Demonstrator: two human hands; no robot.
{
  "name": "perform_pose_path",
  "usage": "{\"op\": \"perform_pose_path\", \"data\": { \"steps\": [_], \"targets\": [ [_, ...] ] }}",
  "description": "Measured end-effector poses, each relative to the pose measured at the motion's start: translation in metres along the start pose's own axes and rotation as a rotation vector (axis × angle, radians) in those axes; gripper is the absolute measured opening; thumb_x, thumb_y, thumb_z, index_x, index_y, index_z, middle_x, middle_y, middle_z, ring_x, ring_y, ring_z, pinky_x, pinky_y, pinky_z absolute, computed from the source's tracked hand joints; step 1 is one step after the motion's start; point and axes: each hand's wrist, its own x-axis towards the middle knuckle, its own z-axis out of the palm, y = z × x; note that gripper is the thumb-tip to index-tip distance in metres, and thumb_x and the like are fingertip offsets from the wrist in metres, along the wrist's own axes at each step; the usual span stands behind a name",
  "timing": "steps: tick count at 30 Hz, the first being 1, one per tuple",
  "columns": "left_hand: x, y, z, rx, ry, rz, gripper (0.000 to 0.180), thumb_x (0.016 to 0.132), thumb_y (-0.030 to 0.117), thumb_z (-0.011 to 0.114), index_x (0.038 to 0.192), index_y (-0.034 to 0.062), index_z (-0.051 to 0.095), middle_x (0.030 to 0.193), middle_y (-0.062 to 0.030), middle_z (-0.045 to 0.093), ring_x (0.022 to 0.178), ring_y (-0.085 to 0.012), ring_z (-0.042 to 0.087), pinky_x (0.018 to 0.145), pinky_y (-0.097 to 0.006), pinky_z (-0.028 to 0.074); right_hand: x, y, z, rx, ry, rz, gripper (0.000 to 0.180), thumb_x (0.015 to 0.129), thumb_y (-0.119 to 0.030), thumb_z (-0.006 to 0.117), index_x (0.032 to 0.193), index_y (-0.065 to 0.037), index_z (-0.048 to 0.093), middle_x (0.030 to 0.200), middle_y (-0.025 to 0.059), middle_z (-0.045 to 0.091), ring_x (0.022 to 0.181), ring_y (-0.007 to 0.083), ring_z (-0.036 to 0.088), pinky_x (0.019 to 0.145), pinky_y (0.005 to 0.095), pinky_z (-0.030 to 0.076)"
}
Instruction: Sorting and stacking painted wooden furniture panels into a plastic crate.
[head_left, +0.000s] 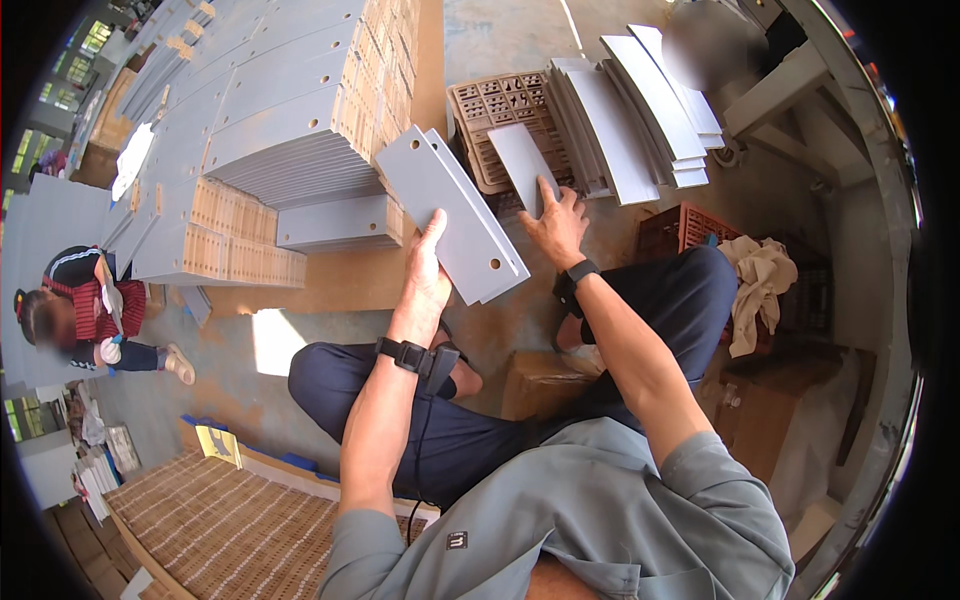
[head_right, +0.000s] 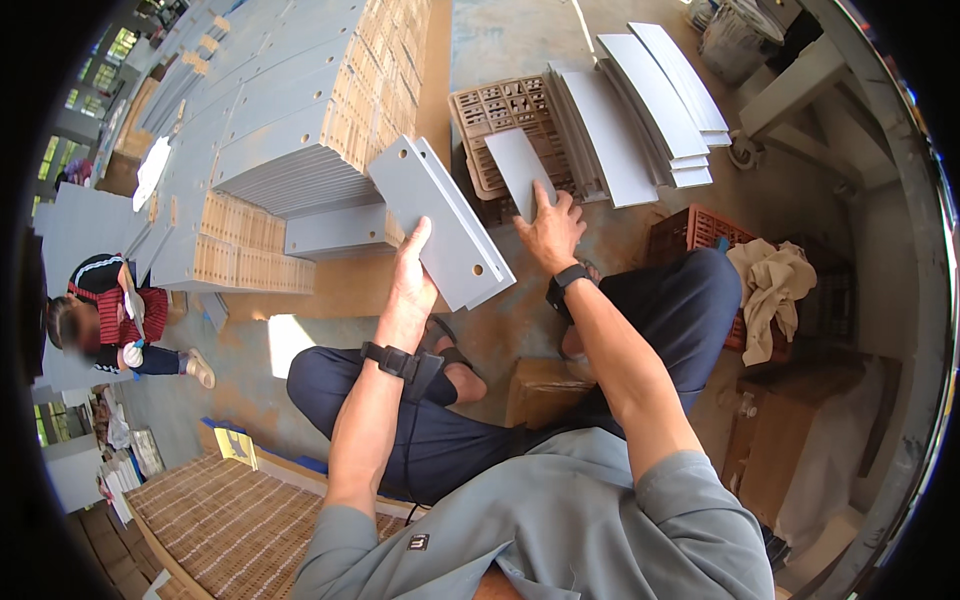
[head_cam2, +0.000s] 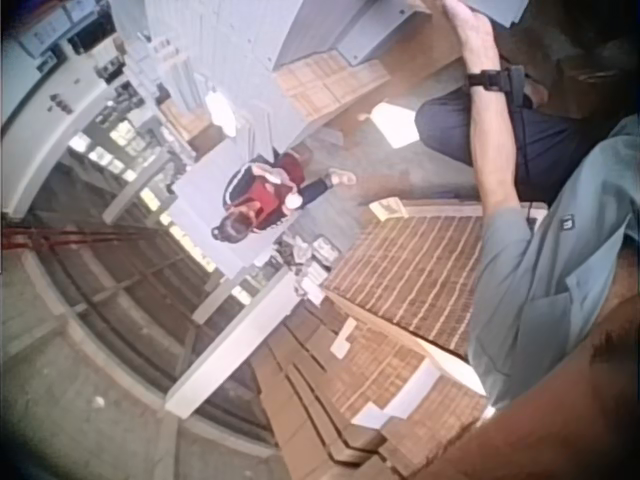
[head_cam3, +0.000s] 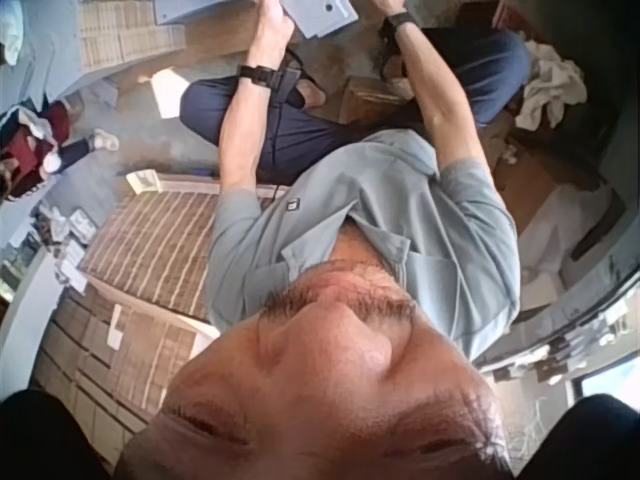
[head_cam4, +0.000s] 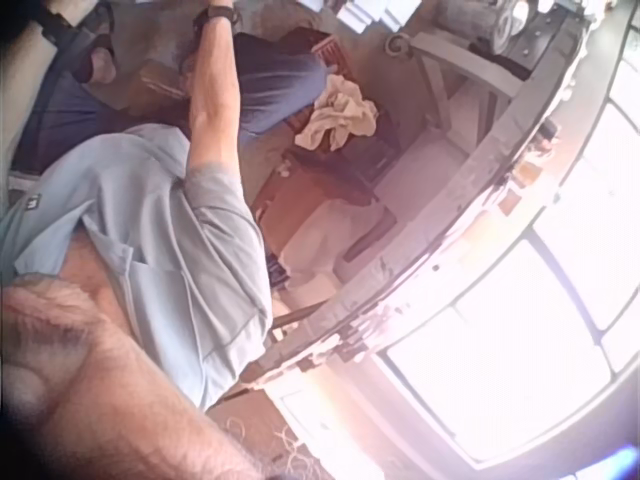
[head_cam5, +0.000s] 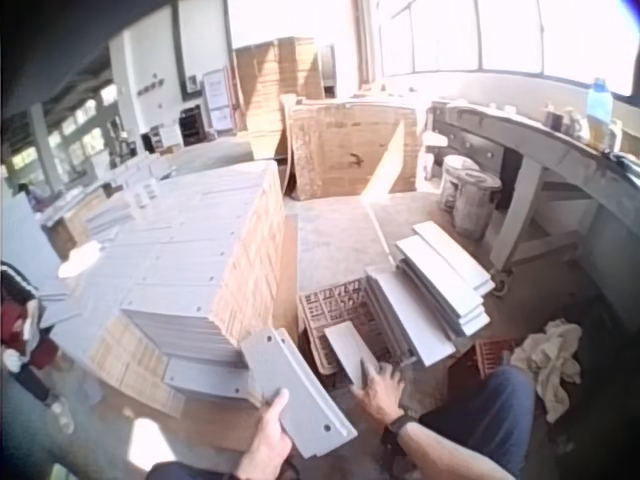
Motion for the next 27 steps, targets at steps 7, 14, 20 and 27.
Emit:
{"op": "perform_pose_path", "data": {
  "steps": [7,14,20,27],
  "targets": [
    [-0.001,-0.007,0.01,0.023,-0.025,-0.033,0.06,0.095,0.031,0.069,0.141,0.0007,0.046,0.13,-0.0095,0.057,0.12,-0.0221,0.056,0.101,-0.037,0.049,-0.002,0.026,0.01,-0.031,-0.196,0.022,0.081,0.079,-0.037,0.076,0.15,-0.02,0.04,0.141,0.0258,0.042,0.123,0.0469,0.046,0.097,0.0592,0.044],
    [0.0,0.001,0.016,0.031,-0.075,0.017,0.062,0.097,0.032,0.066,0.146,0.0041,0.04,0.132,-0.0083,0.055,0.12,-0.0205,0.056,0.099,-0.037,0.051,0.0,-0.015,-0.079,0.021,0.018,-0.226,0.073,0.079,-0.035,0.075,0.144,-0.013,0.05,0.136,0.0271,0.047,0.121,0.0453,0.048,0.1,0.0531,0.044],
    [-0.004,-0.004,0.039,0.077,-0.112,0.073,0.051,0.097,0.034,0.066,0.138,0.0075,0.049,0.125,-0.0057,0.06,0.117,-0.0189,0.058,0.1,-0.036,0.05,0.051,0.02,-0.137,-0.185,0.39,-0.349,0.07,0.083,-0.034,0.074,0.141,-0.004,0.051,0.139,0.0285,0.046,0.125,0.0434,0.046,0.104,0.0505,0.04],
    [-0.004,-0.011,0.038,0.056,-0.216,0.09,0.053,0.099,0.03,0.063,0.144,0.008,0.044,0.131,-0.0066,0.057,0.125,-0.0204,0.053,0.105,-0.039,0.046,-0.016,-0.016,-0.103,1.485,-0.976,0.218,0.083,0.096,-0.065,0.052,0.15,-0.003,0.04,0.146,0.0185,0.05,0.132,0.0271,0.048,0.106,0.0425,0.045]
  ]
}}
